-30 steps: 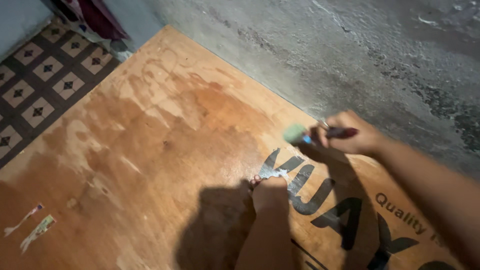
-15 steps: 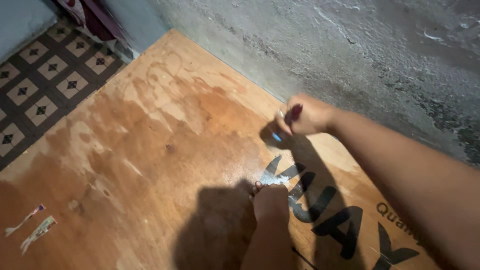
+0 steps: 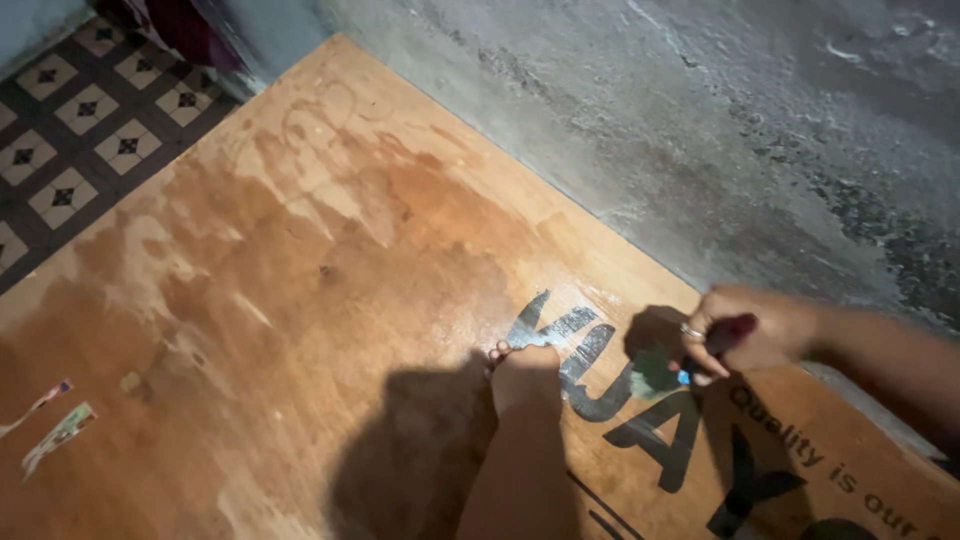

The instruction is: The person applies a clear liquid finish to a large plywood board using a paintbrush. They pour liquid from a purple bottle and a smaller white bottle onto the board and spread it evenly across the surface with the brush.

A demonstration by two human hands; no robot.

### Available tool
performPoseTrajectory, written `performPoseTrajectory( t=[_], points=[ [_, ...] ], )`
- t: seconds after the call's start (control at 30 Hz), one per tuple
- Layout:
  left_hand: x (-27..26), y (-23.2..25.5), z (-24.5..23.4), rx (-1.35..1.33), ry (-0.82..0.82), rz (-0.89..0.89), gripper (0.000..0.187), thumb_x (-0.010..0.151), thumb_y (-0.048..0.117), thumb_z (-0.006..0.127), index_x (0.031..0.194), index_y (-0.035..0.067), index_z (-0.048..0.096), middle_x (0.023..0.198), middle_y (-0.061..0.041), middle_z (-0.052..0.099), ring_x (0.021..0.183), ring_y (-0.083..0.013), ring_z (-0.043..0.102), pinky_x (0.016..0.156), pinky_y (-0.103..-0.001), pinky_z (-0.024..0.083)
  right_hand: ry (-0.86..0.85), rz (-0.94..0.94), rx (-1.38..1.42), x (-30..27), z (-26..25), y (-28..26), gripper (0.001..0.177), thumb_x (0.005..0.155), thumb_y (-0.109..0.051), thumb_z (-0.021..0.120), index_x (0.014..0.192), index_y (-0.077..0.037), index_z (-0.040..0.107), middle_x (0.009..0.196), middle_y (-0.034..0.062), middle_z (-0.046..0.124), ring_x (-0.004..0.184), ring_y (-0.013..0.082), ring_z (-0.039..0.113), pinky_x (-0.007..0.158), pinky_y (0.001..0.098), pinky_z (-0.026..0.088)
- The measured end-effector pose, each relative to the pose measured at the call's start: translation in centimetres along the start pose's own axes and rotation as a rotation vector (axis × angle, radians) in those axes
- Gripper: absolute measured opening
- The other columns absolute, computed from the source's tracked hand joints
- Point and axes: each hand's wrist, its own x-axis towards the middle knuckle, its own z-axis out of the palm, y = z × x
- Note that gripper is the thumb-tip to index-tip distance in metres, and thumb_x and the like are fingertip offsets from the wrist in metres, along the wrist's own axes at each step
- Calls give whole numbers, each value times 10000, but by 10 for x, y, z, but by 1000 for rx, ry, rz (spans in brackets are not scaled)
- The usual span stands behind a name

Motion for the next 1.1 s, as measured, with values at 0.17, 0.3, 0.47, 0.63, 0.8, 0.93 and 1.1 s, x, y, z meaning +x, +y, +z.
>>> performPoseTrajectory(
  t=[0.17, 0.3, 0.47, 0.63, 0.8, 0.93, 1.1],
  points=[
    [-2, 2, -28, -81, -194, -73, 113, 856, 121, 688, 945, 133, 757, 1047, -151, 719, 1042, -360, 682, 921, -462, 542, 84, 373, -147, 90, -17, -30, 270, 800, 10, 655, 555, -102, 633, 655, 54, 765, 656, 136, 799, 673, 307, 610],
    [-7, 10, -45, -166, -238, -204, 186, 881, 124, 655, 1021, 177, 765, 1171, -140, 688, 1213, -406, 575, 1042, -535, 455, 235, 75, -366, 143, -19, -62, 185, 669, 42, 624, 571, -111, 660, 581, 69, 670, 588, 220, 667, 598, 375, 530],
    [-2, 9, -36, -55, -213, -126, 163, 879, 73, 645, 957, 124, 779, 1081, -156, 723, 1152, -396, 621, 1003, -492, 487, 525, -242, -378, 149, -12, -62, 159, 677, 4, 651, 594, -127, 615, 688, 33, 698, 715, 158, 710, 656, 335, 561],
    [-7, 6, -26, -5, -57, -33, 137, 826, 32, 667, 830, 112, 778, 894, -135, 751, 954, -344, 704, 944, -432, 502, 258, 382, -219, 70, 3, -22, 152, 824, -65, 659, 745, -191, 689, 752, 18, 768, 634, 105, 736, 551, 235, 549],
    [-12, 8, -33, 42, -62, -15, 134, 813, 17, 675, 798, 116, 764, 841, -146, 746, 884, -335, 710, 906, -408, 508, 33, 196, 30, -28, -5, 34, 185, 842, -13, 684, 669, -78, 691, 744, 101, 795, 797, 184, 803, 662, 321, 630],
    [-10, 9, -38, 19, -117, -22, 129, 825, 22, 677, 821, 114, 768, 873, -134, 748, 909, -330, 712, 890, -418, 520, 27, 363, 567, -40, -22, 62, 313, 881, -192, 562, 688, 16, 695, 784, 183, 770, 851, 270, 770, 784, 416, 626],
    [-7, 10, -43, 1, -180, -69, 130, 863, 42, 671, 906, 114, 771, 978, -141, 752, 995, -327, 712, 915, -434, 524, 71, 574, -390, 42, -49, 20, 67, 842, -144, 758, 793, -115, 722, 766, 92, 755, 765, 214, 749, 746, 365, 624]
  ],
)
